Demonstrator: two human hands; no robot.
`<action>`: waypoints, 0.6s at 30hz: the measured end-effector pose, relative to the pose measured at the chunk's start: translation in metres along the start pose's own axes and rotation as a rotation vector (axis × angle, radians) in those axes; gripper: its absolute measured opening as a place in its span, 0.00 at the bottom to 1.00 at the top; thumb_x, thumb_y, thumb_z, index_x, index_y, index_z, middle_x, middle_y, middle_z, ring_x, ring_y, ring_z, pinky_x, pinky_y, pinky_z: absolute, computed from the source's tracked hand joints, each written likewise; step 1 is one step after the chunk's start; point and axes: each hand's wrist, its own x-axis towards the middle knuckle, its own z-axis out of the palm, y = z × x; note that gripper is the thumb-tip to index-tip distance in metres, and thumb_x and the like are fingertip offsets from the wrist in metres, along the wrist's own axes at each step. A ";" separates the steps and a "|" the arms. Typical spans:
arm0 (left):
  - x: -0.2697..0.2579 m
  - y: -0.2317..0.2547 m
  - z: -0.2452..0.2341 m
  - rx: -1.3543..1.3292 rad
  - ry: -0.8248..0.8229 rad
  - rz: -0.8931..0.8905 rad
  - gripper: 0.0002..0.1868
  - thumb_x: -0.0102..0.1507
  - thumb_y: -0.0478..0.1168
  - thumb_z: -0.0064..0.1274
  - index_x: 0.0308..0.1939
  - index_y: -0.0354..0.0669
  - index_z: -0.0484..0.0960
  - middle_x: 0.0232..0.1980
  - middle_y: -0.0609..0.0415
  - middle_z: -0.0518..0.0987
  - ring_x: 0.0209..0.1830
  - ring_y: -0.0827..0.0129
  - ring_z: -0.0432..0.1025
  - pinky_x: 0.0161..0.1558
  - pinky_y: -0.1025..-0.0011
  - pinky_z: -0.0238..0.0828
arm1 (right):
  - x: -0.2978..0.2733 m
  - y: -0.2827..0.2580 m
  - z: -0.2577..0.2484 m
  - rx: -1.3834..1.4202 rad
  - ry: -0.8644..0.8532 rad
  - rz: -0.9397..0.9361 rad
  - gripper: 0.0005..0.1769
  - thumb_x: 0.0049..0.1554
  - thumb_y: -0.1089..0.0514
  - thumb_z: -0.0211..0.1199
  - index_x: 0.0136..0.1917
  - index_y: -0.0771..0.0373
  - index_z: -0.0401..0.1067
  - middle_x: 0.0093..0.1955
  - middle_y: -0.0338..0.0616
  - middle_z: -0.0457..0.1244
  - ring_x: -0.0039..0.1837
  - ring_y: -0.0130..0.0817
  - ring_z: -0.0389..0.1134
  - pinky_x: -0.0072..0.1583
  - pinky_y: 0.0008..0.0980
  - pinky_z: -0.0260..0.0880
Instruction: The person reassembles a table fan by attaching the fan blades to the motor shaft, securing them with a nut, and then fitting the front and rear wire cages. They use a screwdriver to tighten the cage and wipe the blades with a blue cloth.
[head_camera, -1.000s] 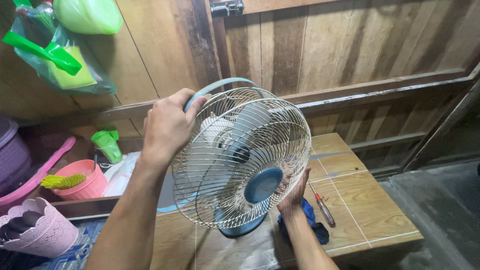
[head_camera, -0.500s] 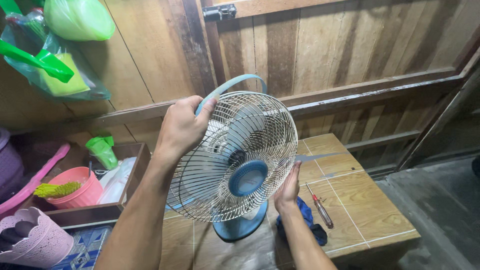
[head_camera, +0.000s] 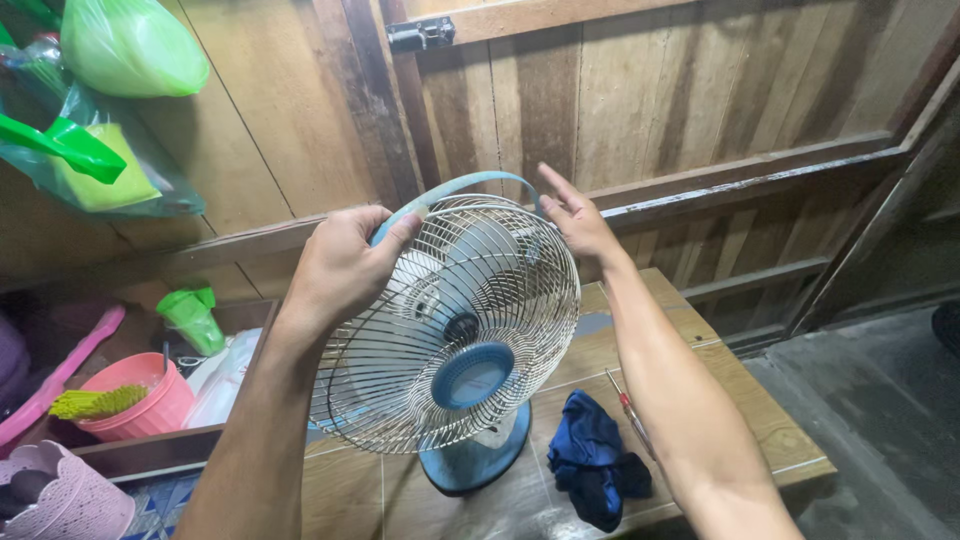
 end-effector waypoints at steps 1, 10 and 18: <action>0.001 -0.001 0.001 -0.005 0.001 0.012 0.22 0.66 0.53 0.54 0.33 0.34 0.84 0.21 0.55 0.76 0.22 0.76 0.68 0.26 0.69 0.66 | 0.004 -0.001 0.001 0.001 -0.059 -0.023 0.24 0.66 0.53 0.58 0.75 0.54 0.62 0.58 0.38 0.67 0.56 0.25 0.65 0.58 0.29 0.69; 0.013 -0.019 0.002 -0.131 0.012 -0.100 0.25 0.66 0.54 0.57 0.29 0.33 0.83 0.21 0.60 0.71 0.21 0.80 0.60 0.23 0.72 0.58 | -0.014 0.019 -0.012 -0.078 0.133 -0.203 0.18 0.66 0.46 0.61 0.54 0.64 0.73 0.47 0.35 0.68 0.51 0.21 0.68 0.57 0.24 0.70; 0.026 -0.015 0.017 -0.119 -0.011 -0.201 0.24 0.61 0.56 0.61 0.27 0.36 0.85 0.17 0.60 0.74 0.15 0.80 0.65 0.19 0.75 0.61 | -0.092 0.061 0.012 0.050 0.426 -0.081 0.16 0.65 0.46 0.61 0.52 0.61 0.74 0.42 0.29 0.64 0.42 0.16 0.60 0.44 0.19 0.62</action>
